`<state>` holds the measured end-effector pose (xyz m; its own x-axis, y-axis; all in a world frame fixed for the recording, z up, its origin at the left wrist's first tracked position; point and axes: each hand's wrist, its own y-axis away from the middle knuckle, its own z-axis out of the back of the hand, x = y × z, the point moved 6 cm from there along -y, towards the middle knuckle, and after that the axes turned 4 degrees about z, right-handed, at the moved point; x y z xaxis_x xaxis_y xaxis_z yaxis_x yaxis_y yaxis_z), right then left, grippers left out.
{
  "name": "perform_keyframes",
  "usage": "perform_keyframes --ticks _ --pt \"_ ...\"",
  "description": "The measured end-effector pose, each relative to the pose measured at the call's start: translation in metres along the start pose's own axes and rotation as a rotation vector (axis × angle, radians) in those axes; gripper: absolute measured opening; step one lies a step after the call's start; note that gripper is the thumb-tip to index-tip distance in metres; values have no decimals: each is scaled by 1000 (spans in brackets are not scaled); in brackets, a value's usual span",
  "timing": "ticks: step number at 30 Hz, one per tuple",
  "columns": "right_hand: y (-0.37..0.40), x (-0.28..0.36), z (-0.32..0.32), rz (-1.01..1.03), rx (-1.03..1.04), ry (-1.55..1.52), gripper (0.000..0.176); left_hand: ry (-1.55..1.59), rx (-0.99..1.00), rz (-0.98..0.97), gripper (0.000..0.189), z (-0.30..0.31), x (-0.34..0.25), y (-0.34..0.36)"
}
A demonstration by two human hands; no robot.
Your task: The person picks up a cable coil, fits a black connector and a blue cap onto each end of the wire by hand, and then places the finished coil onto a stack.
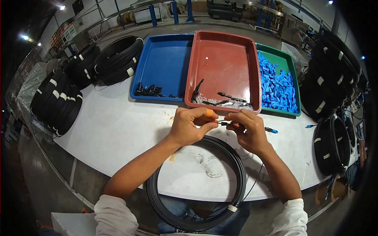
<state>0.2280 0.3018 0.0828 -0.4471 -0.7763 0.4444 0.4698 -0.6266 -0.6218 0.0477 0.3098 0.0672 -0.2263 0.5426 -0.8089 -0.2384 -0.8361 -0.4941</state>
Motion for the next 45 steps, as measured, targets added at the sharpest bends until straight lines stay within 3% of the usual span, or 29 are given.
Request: perform_keyframes --ticks 3,7,9,11,12,16,18,19,21,29,33,35,37,40,42,45 --pt "-3 3 -4 7 58 -13 33 -16 -5 45 15 1 1 0" --pt "1 -3 -20 110 38 -80 26 -63 23 76 16 1 1 0" --pt "5 -6 -26 80 12 -86 21 -80 118 175 21 1 6 -1" --pt "8 -8 -27 29 42 -84 23 13 110 158 23 11 18 -7" --pt "10 -9 -28 69 42 -76 22 17 89 239 21 22 21 -12" --pt "14 -15 -33 29 45 -108 20 -300 23 150 18 59 33 -38" --pt "13 -19 -36 -8 51 -162 19 -720 84 -163 20 59 27 -50" --pt "13 -20 -36 -11 47 -161 19 -718 88 -166 20 58 30 -57" --pt "13 -20 -37 3 55 -177 18 -806 253 -283 22 44 33 -67" --pt "15 -23 -38 23 85 -166 22 -1004 741 -175 30 -20 63 -107" --pt "15 -24 -38 35 82 -166 22 -888 724 -167 28 -24 57 -117" --pt "16 -24 -39 26 90 -166 23 -1124 682 -153 26 -21 57 -123" --pt "17 -26 -39 16 97 -165 23 -1144 718 -134 19 -19 56 -123" --pt "18 -27 -40 29 95 -170 26 -1112 696 -271 20 -28 56 -121" --pt "18 -27 -40 30 107 -173 29 -897 558 -244 23 -36 53 -122" --pt "18 -25 -40 24 119 -167 31 -810 638 -102 26 -51 57 -121"
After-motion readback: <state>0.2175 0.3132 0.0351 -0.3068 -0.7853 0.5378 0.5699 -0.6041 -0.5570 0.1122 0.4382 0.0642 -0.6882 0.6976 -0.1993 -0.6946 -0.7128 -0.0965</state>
